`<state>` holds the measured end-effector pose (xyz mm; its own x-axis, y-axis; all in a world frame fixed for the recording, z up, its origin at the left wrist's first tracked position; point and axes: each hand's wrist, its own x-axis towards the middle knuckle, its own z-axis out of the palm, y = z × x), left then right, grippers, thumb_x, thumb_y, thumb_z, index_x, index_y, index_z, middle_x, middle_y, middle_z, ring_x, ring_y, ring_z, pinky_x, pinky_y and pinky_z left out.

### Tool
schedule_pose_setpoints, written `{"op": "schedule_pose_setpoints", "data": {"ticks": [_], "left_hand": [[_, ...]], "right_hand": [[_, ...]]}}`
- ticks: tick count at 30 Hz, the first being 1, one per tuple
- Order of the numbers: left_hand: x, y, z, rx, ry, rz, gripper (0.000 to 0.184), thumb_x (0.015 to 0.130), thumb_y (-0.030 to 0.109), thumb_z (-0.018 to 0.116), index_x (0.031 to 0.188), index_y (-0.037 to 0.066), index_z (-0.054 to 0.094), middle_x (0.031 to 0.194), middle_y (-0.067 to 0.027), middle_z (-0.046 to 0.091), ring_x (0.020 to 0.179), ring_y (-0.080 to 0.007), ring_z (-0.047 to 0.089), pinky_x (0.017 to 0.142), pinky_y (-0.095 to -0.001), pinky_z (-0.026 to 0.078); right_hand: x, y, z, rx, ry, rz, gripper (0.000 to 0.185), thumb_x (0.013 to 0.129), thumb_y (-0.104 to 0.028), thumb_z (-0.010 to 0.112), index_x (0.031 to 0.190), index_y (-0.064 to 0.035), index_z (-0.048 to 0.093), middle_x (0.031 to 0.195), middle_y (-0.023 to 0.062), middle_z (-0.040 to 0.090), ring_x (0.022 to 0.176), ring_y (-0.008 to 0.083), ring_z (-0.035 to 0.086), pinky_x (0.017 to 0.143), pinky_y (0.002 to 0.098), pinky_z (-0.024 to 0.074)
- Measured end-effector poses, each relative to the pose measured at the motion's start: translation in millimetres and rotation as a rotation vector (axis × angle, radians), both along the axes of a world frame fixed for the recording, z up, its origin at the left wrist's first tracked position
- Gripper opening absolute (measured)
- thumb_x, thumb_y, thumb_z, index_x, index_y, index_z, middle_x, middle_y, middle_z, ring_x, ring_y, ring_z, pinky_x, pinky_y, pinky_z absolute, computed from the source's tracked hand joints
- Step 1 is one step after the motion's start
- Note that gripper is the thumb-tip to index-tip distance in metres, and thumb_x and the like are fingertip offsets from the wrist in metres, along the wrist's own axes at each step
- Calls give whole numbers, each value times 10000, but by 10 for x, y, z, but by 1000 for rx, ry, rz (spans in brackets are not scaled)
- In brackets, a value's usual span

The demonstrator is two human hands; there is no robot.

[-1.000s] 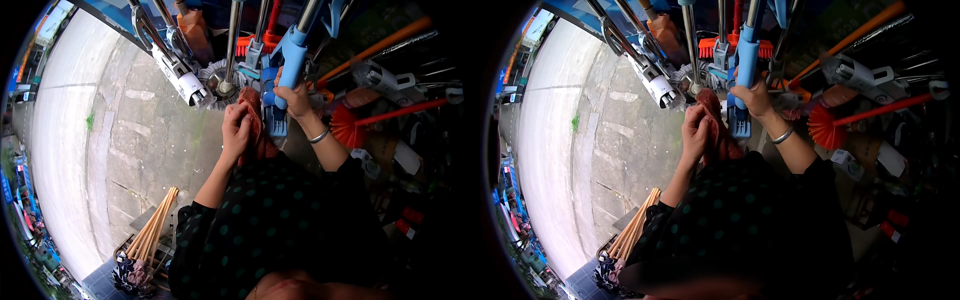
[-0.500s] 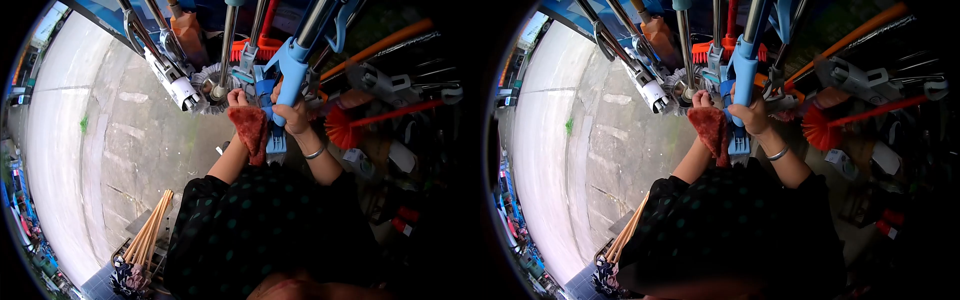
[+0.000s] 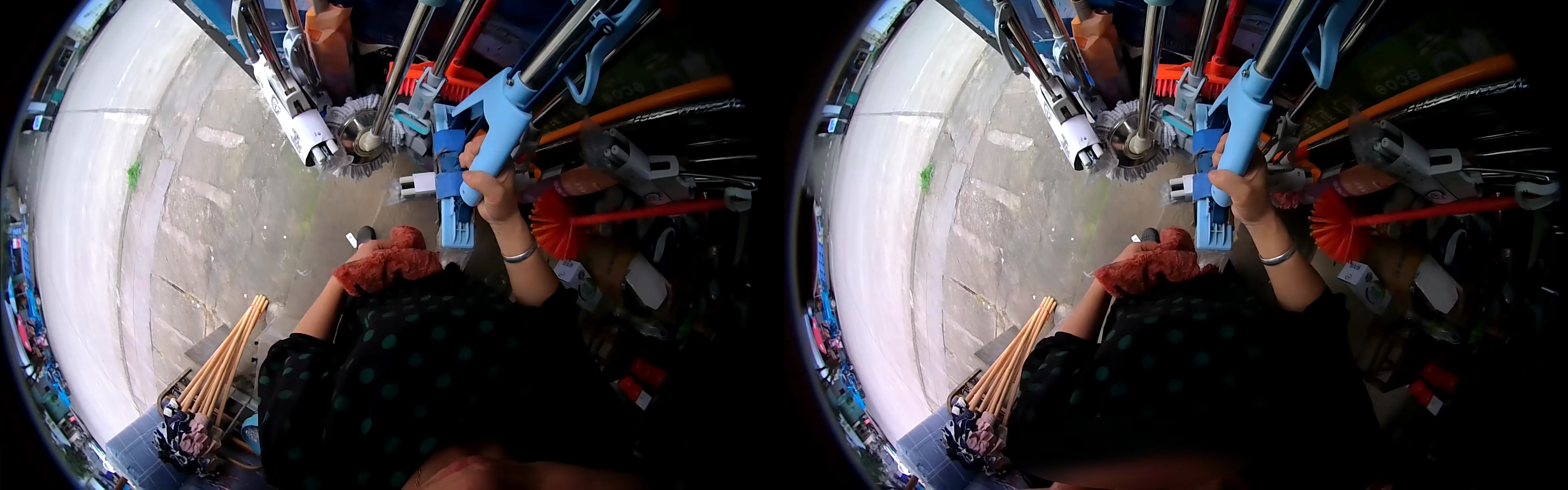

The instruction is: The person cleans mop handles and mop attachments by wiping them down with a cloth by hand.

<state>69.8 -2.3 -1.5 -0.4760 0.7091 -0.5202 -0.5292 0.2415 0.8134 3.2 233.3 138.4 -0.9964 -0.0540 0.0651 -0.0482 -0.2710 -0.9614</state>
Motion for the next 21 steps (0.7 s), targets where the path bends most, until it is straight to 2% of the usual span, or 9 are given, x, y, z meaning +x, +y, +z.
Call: {"op": "schedule_pose_setpoints", "data": {"ticks": [2, 3, 5, 8, 11, 15, 17, 19, 21], "left_hand": [[-75, -44, 327, 553, -132, 582, 332, 872, 104, 517, 1180, -11, 477, 1143, -63, 521, 1017, -156, 518, 814, -291, 453], [-128, 26, 415, 552, -136, 582, 332, 872, 104, 517, 1180, -11, 477, 1143, -63, 521, 1017, -156, 518, 814, -291, 453], [-317, 348, 544, 465, 251, 739, 304, 832, 49, 536, 1129, 4, 491, 1258, -104, 421, 1112, -223, 460, 879, -343, 424], [-623, 890, 565, 154, 1105, 663, 355, 677, -36, 589, 1012, 50, 510, 1272, -177, 365, 1173, -349, 366, 965, -388, 333], [-997, 1200, 348, 43, 1116, 846, 318, 669, -45, 544, 975, 29, 497, 1175, -189, 406, 1055, -350, 427, 935, -371, 342], [-1380, 1133, 387, -27, 854, 871, 282, 714, 16, 601, 978, 6, 501, 1039, -162, 426, 953, -308, 462, 869, -326, 388], [-1218, 1115, 485, 20, 1002, 797, 323, 703, 29, 639, 1001, 16, 515, 1037, -145, 422, 957, -293, 465, 857, -315, 393], [-904, 1043, 584, 90, 979, 723, 420, 671, 22, 714, 1033, 14, 501, 1061, -121, 397, 1022, -244, 433, 877, -284, 374], [-603, 1043, 548, 120, 914, 805, 404, 691, 63, 708, 1032, 31, 493, 1066, -137, 394, 992, -275, 444, 866, -314, 382]], "right_hand": [[-22, 51, -68, -4, 31, 24, 263, 628, -20, 570, 860, -78, 461, 762, -2, 403, 693, 104, 380, 678, 241, 346], [-23, 68, -97, -5, 65, 52, 255, 640, -35, 594, 866, -66, 480, 759, -12, 437, 672, 76, 407, 620, 215, 358], [-24, 40, -125, -14, 80, 73, 250, 642, -41, 594, 863, -64, 480, 759, -11, 434, 672, 74, 406, 617, 216, 357], [14, -51, -8, -31, 67, 89, 263, 637, -33, 599, 870, -63, 479, 757, -8, 420, 675, 76, 401, 611, 219, 357], [21, 41, -17, -50, 12, 72, 280, 632, -23, 604, 878, -63, 478, 754, -8, 416, 671, 74, 398, 606, 214, 354], [71, 20, -77, -71, 77, 113, 283, 631, -20, 604, 880, -64, 477, 756, -9, 417, 662, 68, 394, 595, 199, 347], [50, 23, -63, -49, 89, 104, 278, 634, -23, 600, 879, -64, 476, 763, -7, 415, 667, 73, 393, 597, 209, 349], [49, 7, -43, -46, 38, 34, 270, 632, -39, 601, 868, -63, 474, 768, -4, 412, 673, 80, 391, 607, 221, 347], [10, 55, -45, -40, 75, 27, 268, 618, -44, 602, 848, -63, 466, 760, 2, 400, 683, 100, 377, 630, 240, 342]]}}
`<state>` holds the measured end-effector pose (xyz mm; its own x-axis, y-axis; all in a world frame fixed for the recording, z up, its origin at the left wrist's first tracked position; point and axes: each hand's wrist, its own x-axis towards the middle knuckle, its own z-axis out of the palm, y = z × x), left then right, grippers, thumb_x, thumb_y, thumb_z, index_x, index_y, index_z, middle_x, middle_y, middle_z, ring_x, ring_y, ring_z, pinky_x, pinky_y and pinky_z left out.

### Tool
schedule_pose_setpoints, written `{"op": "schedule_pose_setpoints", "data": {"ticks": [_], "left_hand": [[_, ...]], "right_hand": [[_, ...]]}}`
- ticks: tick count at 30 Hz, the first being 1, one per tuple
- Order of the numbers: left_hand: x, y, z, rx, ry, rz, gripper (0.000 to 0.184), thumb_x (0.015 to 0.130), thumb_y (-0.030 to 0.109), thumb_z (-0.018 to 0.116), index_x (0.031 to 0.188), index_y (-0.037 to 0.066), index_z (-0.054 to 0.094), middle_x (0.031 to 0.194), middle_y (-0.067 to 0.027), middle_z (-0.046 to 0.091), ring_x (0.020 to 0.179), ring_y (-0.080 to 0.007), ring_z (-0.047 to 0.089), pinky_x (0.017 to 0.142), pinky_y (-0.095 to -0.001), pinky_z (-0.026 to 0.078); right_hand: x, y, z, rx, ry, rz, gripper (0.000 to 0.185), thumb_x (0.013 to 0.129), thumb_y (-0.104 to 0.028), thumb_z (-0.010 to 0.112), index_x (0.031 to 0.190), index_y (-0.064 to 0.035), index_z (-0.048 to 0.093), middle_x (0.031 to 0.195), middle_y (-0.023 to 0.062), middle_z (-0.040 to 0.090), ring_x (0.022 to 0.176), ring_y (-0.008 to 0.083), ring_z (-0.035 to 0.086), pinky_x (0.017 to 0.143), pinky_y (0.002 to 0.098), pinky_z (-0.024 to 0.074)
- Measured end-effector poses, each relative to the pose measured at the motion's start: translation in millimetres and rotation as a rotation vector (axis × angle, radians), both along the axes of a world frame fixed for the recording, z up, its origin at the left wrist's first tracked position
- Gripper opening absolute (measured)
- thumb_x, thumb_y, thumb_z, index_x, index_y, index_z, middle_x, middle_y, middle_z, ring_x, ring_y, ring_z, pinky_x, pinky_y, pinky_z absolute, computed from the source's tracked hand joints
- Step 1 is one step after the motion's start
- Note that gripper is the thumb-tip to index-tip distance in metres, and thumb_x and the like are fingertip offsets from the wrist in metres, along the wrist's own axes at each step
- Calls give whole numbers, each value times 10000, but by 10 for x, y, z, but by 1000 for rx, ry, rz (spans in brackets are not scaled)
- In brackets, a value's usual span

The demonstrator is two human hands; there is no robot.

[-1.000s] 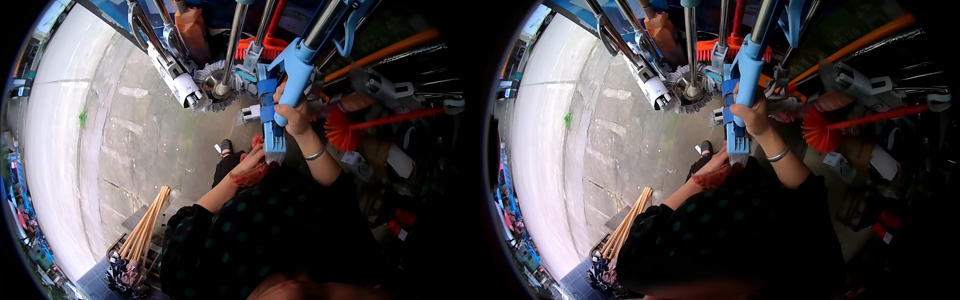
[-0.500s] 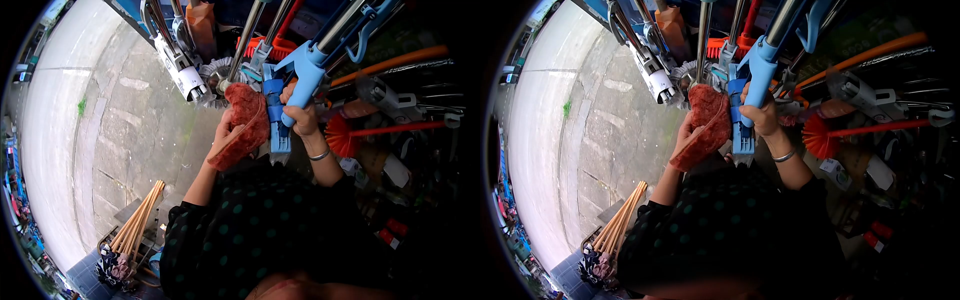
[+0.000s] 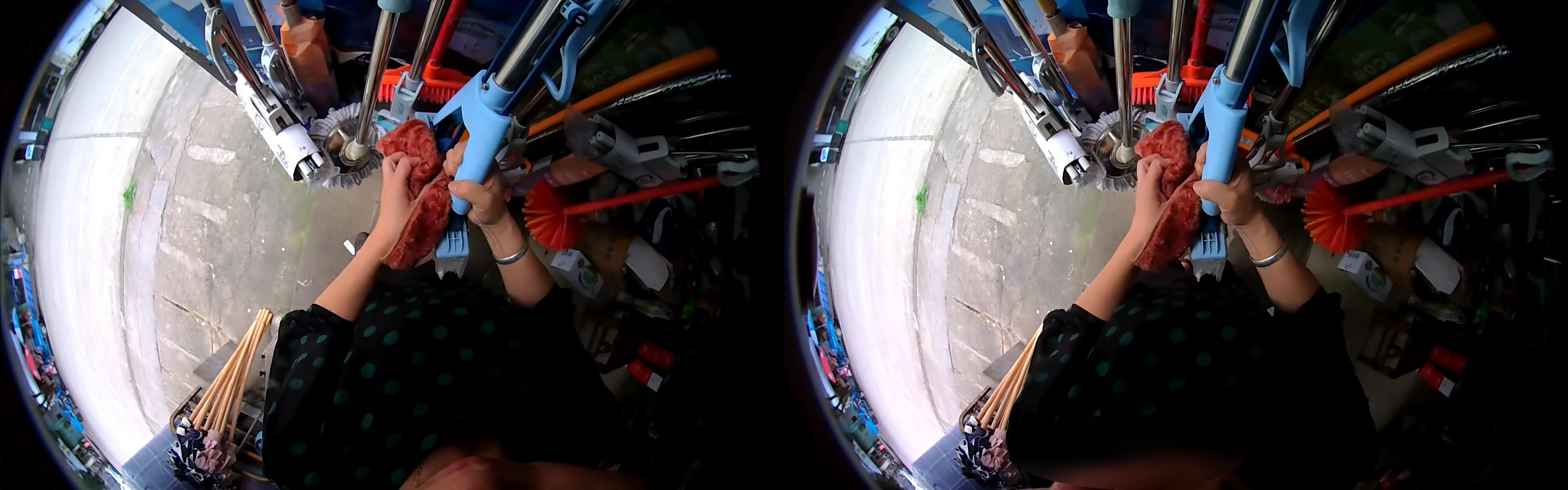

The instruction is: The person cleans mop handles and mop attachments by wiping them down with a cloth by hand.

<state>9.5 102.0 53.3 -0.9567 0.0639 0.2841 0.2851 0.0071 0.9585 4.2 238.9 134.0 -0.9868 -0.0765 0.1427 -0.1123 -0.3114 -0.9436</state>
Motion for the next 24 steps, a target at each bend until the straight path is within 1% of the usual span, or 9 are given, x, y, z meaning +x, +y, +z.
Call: {"op": "schedule_pose_setpoints", "data": {"ticks": [4, 8, 10, 11, 12, 13, 16, 18, 24], "left_hand": [[-166, -50, 73, -279, 40, 104, 371, 730, 139, 658, 1045, 40, 490, 1090, -153, 401, 1005, -330, 464, 849, -349, 407], [-785, -117, 99, -361, -33, 226, 287, 782, 167, 608, 1013, 32, 503, 973, -144, 498, 941, -279, 518, 826, -337, 416], [-961, -200, -80, -122, -40, 168, 290, 807, 211, 602, 1022, 39, 511, 933, -125, 560, 905, -257, 554, 801, -356, 442], [-989, -224, -95, 677, -346, -82, 277, 814, 209, 599, 1023, 47, 515, 911, -106, 595, 884, -240, 576, 757, -350, 468], [-938, -288, -128, 675, -347, -81, 277, 814, 209, 599, 1023, 47, 515, 911, -106, 595, 884, -240, 576, 757, -350, 468], [-799, -381, 133, -97, 101, 33, 271, 817, 185, 589, 1029, 36, 510, 896, -93, 580, 874, -223, 571, 759, -344, 465], [-439, -165, -688, 350, -113, 6, 377, 714, 139, 650, 1047, 21, 517, 1057, -139, 484, 1019, -317, 481, 886, -367, 387], [-103, -93, -210, -188, 131, 124, 394, 692, 65, 649, 1057, 25, 506, 1103, -162, 437, 1056, -339, 448, 907, -370, 369], [-642, -225, -119, -287, -7, 189, 260, 798, 101, 542, 1048, 33, 524, 1047, -151, 485, 973, -292, 507, 820, -307, 417]], "right_hand": [[37, -18, 17, -47, 33, 207, 279, 591, -46, 603, 823, -69, 450, 743, 15, 371, 697, 132, 345, 675, 256, 327], [86, -101, 61, -48, -22, 164, 281, 577, -51, 612, 802, -71, 446, 747, 15, 372, 704, 127, 349, 674, 264, 326], [69, -118, 27, -62, 26, 166, 277, 581, -47, 611, 801, -74, 445, 754, 15, 380, 709, 126, 360, 676, 260, 331], [47, -118, 12, -61, 32, 158, 272, 585, -43, 608, 796, -77, 440, 749, 14, 377, 705, 126, 360, 670, 258, 332], [39, -122, 8, -64, 31, 158, 272, 585, -43, 608, 796, -77, 440, 749, 14, 377, 705, 126, 360, 670, 258, 332], [26, -121, 9, -62, 8, 128, 269, 587, -42, 607, 794, -76, 439, 746, 12, 378, 704, 126, 359, 665, 257, 331], [9, -133, 15, -75, -3, 122, 268, 589, -41, 606, 797, -75, 439, 745, 9, 379, 702, 126, 358, 663, 255, 330], [55, -145, -10, -93, -7, 154, 270, 590, -42, 606, 802, -74, 441, 746, 8, 381, 703, 126, 358, 665, 254, 329], [180, -162, 8, -74, -17, 199, 293, 586, -46, 609, 825, -77, 441, 755, 13, 382, 705, 130, 358, 673, 257, 324]]}}
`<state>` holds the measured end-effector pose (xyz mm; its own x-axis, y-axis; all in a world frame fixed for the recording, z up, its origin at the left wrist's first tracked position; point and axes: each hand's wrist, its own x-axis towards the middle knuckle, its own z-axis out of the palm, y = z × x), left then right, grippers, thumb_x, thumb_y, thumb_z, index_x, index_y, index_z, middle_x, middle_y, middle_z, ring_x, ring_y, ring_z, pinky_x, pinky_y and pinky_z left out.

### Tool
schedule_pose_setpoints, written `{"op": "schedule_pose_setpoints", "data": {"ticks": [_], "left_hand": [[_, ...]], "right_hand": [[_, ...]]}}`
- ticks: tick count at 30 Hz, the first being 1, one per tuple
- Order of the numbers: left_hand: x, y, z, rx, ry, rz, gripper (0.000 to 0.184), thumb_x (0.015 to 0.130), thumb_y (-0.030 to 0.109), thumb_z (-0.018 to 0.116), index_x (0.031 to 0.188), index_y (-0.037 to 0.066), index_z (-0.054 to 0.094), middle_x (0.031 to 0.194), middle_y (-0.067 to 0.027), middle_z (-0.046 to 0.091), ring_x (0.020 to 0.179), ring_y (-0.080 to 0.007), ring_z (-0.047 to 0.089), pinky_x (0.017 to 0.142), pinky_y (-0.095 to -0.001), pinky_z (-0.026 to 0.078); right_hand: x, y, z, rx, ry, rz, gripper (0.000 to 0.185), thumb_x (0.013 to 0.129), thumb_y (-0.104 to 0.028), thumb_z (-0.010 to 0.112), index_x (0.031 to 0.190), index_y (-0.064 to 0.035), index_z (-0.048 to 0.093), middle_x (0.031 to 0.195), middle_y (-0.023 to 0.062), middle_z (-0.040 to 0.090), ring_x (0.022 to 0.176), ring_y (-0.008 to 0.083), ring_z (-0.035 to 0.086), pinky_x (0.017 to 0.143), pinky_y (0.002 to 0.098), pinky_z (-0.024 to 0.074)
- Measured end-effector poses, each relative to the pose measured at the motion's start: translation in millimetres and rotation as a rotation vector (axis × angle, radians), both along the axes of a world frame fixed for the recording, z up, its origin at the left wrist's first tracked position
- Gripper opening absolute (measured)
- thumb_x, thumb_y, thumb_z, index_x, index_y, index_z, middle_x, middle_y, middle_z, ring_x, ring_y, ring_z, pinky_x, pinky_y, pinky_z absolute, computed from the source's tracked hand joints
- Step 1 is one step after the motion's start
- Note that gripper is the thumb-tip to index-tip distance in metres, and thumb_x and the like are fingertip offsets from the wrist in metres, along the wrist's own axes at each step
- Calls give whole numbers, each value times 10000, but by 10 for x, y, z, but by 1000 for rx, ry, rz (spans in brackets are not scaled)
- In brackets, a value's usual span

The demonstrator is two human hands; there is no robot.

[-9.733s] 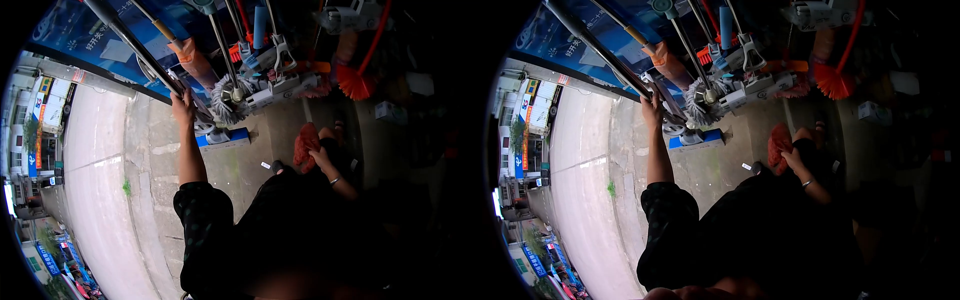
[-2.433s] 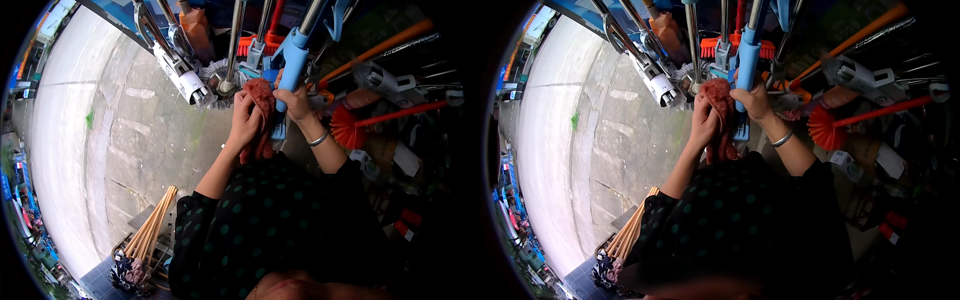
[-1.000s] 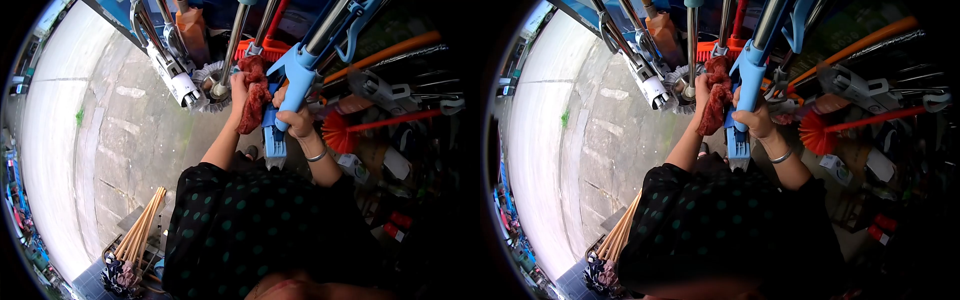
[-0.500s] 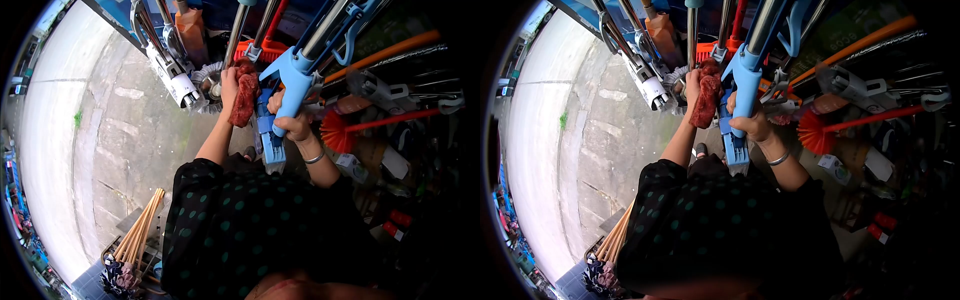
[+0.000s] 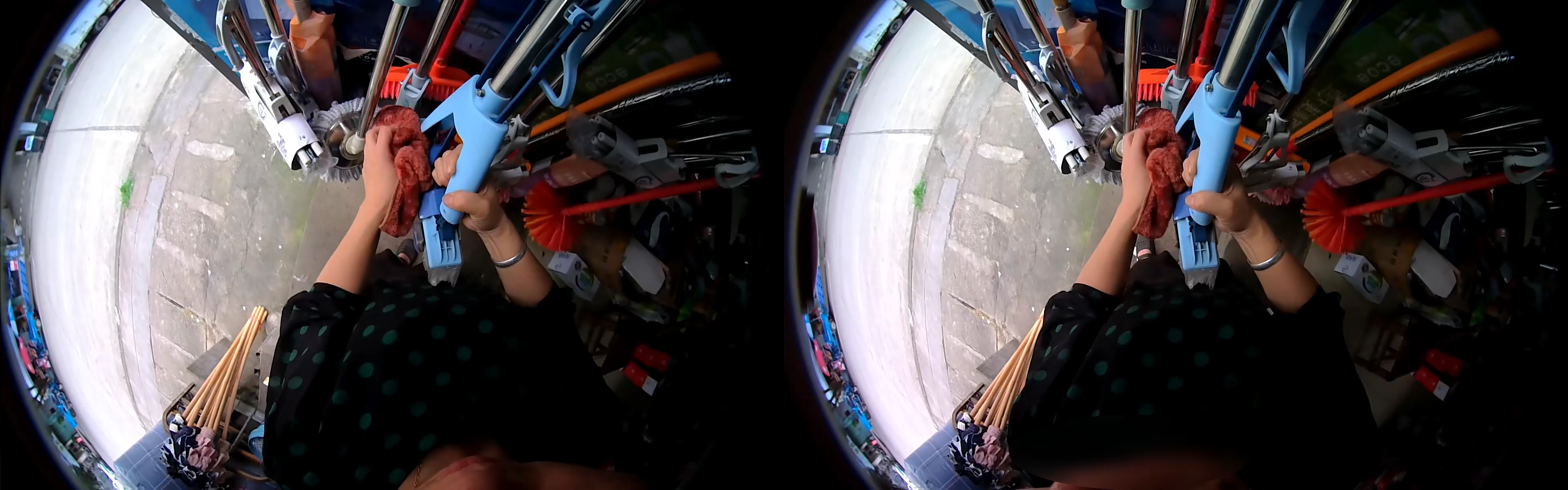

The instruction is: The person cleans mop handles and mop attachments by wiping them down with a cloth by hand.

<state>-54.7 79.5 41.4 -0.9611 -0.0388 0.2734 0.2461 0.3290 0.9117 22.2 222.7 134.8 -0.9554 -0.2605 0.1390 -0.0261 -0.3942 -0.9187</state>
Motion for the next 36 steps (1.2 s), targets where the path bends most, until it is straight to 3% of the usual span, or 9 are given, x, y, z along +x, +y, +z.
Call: {"op": "schedule_pose_setpoints", "data": {"ticks": [3, 4, 6, 12, 13, 19, 22, 31, 36], "left_hand": [[-234, -87, -401, 1367, -514, -408, 237, 830, 133, 543, 1037, 17, 545, 1032, -140, 490, 954, -254, 513, 809, -288, 423], [-130, -45, -314, 1363, -514, -414, 237, 830, 133, 543, 1037, 17, 545, 1032, -140, 490, 954, -254, 513, 809, -288, 423], [323, 57, -42, 192, 123, -221, 305, 783, 59, 587, 1080, 11, 537, 1025, -143, 478, 983, -263, 500, 857, -289, 406], [-75, 23, -235, 156, 19, -36, 307, 793, 98, 534, 1089, 17, 541, 1004, -152, 496, 973, -298, 497, 864, -291, 383], [-339, 17, -435, 354, -145, -49, 293, 800, 112, 523, 1076, 16, 551, 990, -157, 509, 962, -308, 505, 855, -302, 391], [-220, -90, 53, -137, 84, -244, 287, 746, 139, 602, 1004, 13, 594, 926, -177, 530, 907, -348, 535, 778, -374, 434], [172, -119, 206, -130, -95, -281, 266, 741, 135, 606, 976, 12, 588, 953, -174, 531, 901, -344, 541, 768, -368, 447], [-266, -124, 5, -288, 66, -116, 273, 751, 98, 564, 1012, 85, 641, 962, -136, 568, 909, -321, 553, 771, -388, 438], [339, -29, 137, 48, -132, -221, 219, 725, 71, 581, 932, 5, 608, 899, -159, 545, 854, -316, 558, 746, -333, 450]], "right_hand": [[-21, 0, -18, 20, 57, 4, 283, 591, -52, 607, 818, -76, 440, 746, 11, 375, 696, 131, 353, 668, 258, 321], [-36, -7, -17, 24, 66, -24, 280, 591, -55, 608, 814, -76, 439, 740, 9, 371, 690, 131, 350, 666, 258, 320], [-94, 25, 8, 22, 32, -66, 280, 583, -59, 610, 796, -80, 429, 723, 7, 356, 675, 131, 337, 650, 258, 311], [-93, 47, 60, -40, 41, 88, 299, 578, -63, 624, 803, -82, 429, 711, -5, 340, 668, 127, 322, 638, 256, 297], [-46, 16, 97, -21, 15, 70, 307, 585, -65, 627, 819, -86, 428, 715, -8, 339, 674, 125, 324, 638, 253, 295], [-14, 19, 81, -23, 17, 53, 318, 589, -71, 630, 836, -91, 432, 740, -2, 357, 694, 126, 337, 653, 255, 302], [-33, 71, 12, -23, 17, 19, 320, 585, -77, 630, 835, -91, 430, 739, 1, 357, 693, 125, 336, 657, 258, 303], [82, -21, 85, -96, -1, 110, 310, 590, -35, 611, 824, -81, 412, 686, -9, 327, 642, 115, 307, 608, 253, 282], [-45, 88, 23, -48, 29, -35, 316, 592, -26, 599, 855, -75, 431, 704, -3, 341, 654, 117, 322, 600, 255, 287]]}}
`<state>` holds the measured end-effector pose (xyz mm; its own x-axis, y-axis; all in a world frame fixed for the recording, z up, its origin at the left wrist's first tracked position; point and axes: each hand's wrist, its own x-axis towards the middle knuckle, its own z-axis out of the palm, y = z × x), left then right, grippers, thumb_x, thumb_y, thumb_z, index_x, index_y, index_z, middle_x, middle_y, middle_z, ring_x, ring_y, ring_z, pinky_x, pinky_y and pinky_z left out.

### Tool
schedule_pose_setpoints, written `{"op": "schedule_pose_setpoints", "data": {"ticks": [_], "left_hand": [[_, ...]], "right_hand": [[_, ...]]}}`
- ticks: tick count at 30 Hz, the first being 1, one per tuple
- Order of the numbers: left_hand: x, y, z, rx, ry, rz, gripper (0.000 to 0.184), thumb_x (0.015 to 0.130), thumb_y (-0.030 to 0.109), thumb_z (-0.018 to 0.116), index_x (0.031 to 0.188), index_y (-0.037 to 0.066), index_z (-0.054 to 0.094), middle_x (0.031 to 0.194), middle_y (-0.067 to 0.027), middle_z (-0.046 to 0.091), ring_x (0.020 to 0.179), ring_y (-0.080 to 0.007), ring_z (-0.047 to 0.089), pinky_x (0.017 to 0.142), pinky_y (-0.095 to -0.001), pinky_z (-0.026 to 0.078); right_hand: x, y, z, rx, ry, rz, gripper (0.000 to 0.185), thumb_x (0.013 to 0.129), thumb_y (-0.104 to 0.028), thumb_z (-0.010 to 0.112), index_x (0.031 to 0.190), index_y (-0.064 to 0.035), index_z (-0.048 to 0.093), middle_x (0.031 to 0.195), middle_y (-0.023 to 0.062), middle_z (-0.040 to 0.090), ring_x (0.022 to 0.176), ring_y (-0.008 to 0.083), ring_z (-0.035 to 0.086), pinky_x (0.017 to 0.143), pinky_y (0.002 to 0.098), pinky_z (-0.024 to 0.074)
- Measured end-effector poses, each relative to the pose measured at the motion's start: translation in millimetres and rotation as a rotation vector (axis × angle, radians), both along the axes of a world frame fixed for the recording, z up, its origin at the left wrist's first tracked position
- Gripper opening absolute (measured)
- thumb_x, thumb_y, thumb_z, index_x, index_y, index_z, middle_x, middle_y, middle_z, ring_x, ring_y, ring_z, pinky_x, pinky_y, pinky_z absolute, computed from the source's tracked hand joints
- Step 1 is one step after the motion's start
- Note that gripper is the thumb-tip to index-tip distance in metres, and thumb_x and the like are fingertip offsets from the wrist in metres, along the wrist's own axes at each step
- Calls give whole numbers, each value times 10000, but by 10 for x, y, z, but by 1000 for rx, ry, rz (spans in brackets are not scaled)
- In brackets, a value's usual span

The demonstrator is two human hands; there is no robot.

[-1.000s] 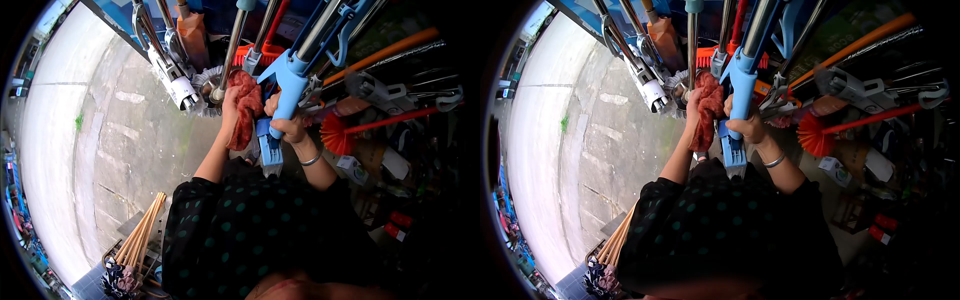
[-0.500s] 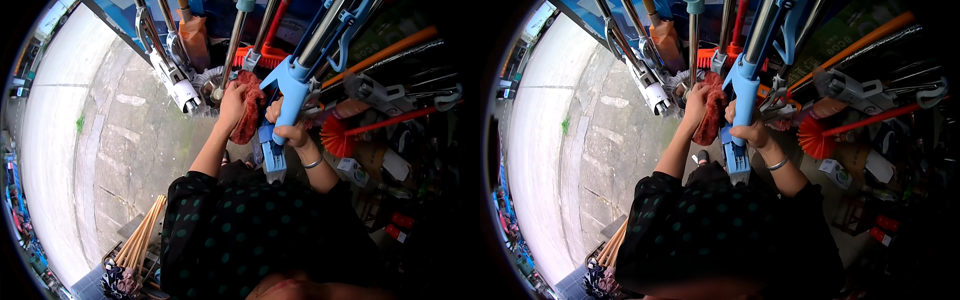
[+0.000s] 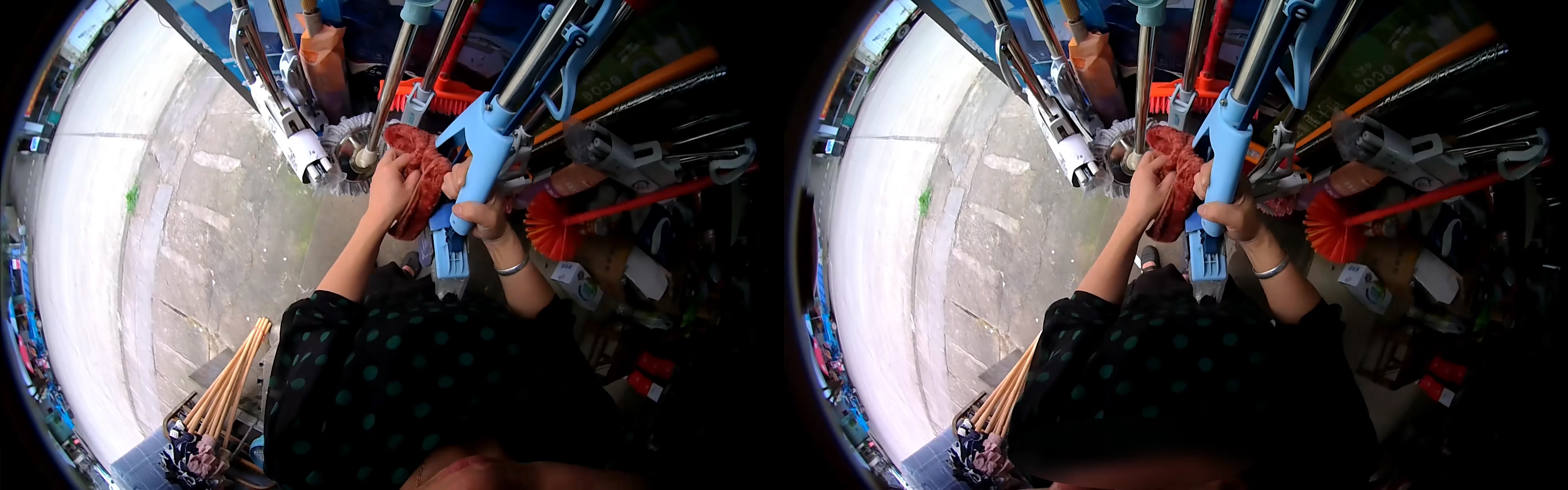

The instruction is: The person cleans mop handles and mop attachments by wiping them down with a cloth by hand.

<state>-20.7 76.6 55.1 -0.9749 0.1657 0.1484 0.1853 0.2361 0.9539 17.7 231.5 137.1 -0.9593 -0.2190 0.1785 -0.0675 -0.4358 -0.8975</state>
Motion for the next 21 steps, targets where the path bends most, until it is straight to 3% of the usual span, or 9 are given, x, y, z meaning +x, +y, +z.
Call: {"op": "schedule_pose_setpoints", "data": {"ticks": [2, 4, 6, 8, 10, 12, 14, 15, 21], "left_hand": [[231, -67, -132, 166, -53, -107, 219, 745, 66, 560, 946, -7, 607, 916, -143, 562, 879, -262, 570, 777, -297, 437], [300, -217, -532, 302, -342, -127, 218, 768, 61, 535, 955, -27, 605, 943, -121, 578, 905, -211, 565, 811, -281, 421], [250, -363, -584, 646, -553, 28, 233, 796, 63, 566, 1009, -26, 596, 992, -94, 571, 937, -194, 547, 852, -292, 410], [142, -420, -422, 455, -198, 129, 268, 791, 71, 597, 1043, -19, 585, 1078, -109, 538, 1014, -200, 514, 887, -298, 390], [11, -327, -249, 136, 121, 135, 292, 760, 79, 615, 1040, 9, 580, 1154, -166, 504, 1088, -276, 483, 929, -349, 375], [-208, -122, -359, 84, 192, 189, 320, 734, 100, 612, 1039, 22, 561, 1150, -187, 507, 1097, -310, 479, 935, -361, 373], [-464, -111, -279, 89, -72, -33, 342, 719, 118, 592, 1041, 19, 535, 1090, -204, 540, 1056, -318, 513, 909, -352, 396], [-507, -88, -202, 87, -128, -62, 355, 723, 140, 576, 1053, 18, 524, 993, -212, 581, 959, -323, 566, 860, -347, 430], [-843, 121, -393, -40, -139, -24, 410, 727, 173, 573, 1103, 21, 512, 955, -231, 605, 925, -354, 588, 836, -369, 449]], "right_hand": [[-17, 102, 24, 12, -3, 20, 315, 591, -37, 599, 855, -81, 432, 708, -5, 342, 652, 118, 318, 606, 256, 285], [-21, 129, 23, 15, 12, 61, 303, 586, -46, 600, 833, -88, 429, 702, -9, 336, 647, 119, 312, 611, 257, 283], [-15, 63, 77, -6, 24, 121, 288, 582, -44, 598, 803, -94, 420, 699, -14, 330, 642, 119, 305, 611, 257, 276], [5, -43, 114, -6, 14, 119, 280, 580, -43, 597, 784, -97, 414, 687, -15, 326, 636, 118, 302, 606, 257, 271], [13, -111, 88, -40, -6, 192, 287, 580, -39, 599, 792, -98, 415, 686, -14, 331, 631, 119, 299, 601, 258, 267], [64, -195, 117, -57, -12, 185, 304, 575, -34, 606, 801, -97, 415, 679, -13, 332, 627, 120, 299, 598, 259, 268], [80, -194, 89, -47, -23, 152, 318, 571, -29, 614, 806, -94, 411, 684, -10, 335, 625, 121, 300, 596, 259, 270], [93, -191, 89, -45, -22, 151, 318, 571, -29, 614, 806, -94, 411, 684, -10, 335, 625, 121, 300, 596, 259, 270], [165, -159, 109, -38, -14, 114, 319, 578, -33, 624, 807, -90, 408, 679, -5, 331, 620, 117, 305, 590, 259, 273]]}}
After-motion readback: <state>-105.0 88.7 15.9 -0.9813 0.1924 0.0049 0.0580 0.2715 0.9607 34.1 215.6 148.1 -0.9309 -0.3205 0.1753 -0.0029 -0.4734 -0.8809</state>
